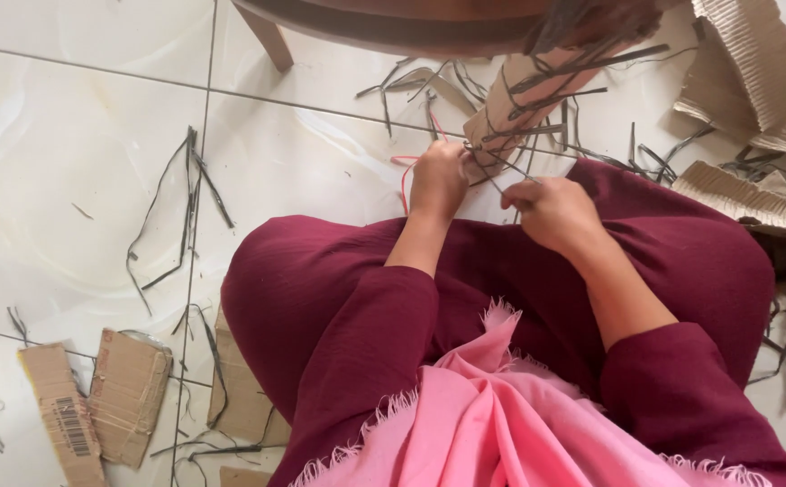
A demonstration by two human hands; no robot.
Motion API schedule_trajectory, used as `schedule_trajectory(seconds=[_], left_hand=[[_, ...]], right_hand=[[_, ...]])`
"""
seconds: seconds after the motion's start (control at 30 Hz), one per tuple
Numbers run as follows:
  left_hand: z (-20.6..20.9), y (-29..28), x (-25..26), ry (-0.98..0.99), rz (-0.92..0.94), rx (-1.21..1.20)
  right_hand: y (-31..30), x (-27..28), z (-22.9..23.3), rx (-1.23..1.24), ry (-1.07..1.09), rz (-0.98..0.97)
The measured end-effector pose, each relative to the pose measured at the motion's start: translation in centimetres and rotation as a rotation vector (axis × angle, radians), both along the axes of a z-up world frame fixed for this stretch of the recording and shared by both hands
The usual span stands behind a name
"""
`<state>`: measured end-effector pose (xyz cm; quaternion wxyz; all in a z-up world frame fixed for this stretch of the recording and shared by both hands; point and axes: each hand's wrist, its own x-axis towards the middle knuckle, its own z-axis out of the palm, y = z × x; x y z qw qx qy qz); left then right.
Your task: Wrapping a wooden chair leg with corrugated cardboard and securing it with plastic twine for protection.
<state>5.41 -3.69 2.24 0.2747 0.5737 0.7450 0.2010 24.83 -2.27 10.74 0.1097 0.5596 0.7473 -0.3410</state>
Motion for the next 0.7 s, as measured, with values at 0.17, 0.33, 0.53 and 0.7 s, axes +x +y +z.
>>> schedule_trajectory(seconds=[0.17,0.33,0.53,0.7], left_hand=[[-4.5,-0.2,-0.5,-0.266,0.171,-0.224],[-4.6,-0.5,0.4,-0.534,0.272,-0.228],[-3.8,-0.4,2.5,-1.269,0.721,-0.294],[-5.6,-0.1,2.5,-1.447,0.810,-0.244]], right_hand=[[0.0,0.6,-0.8,-0.059,0.036,-0.078],[-0.3,-1.4,0.3,-0.142,0.018,-0.071],[-0.2,-0.7,-7.3,0.009,-0.237,-0.049],[-0.7,-0.8,-10.6,0.494,-0.202,0.118]])
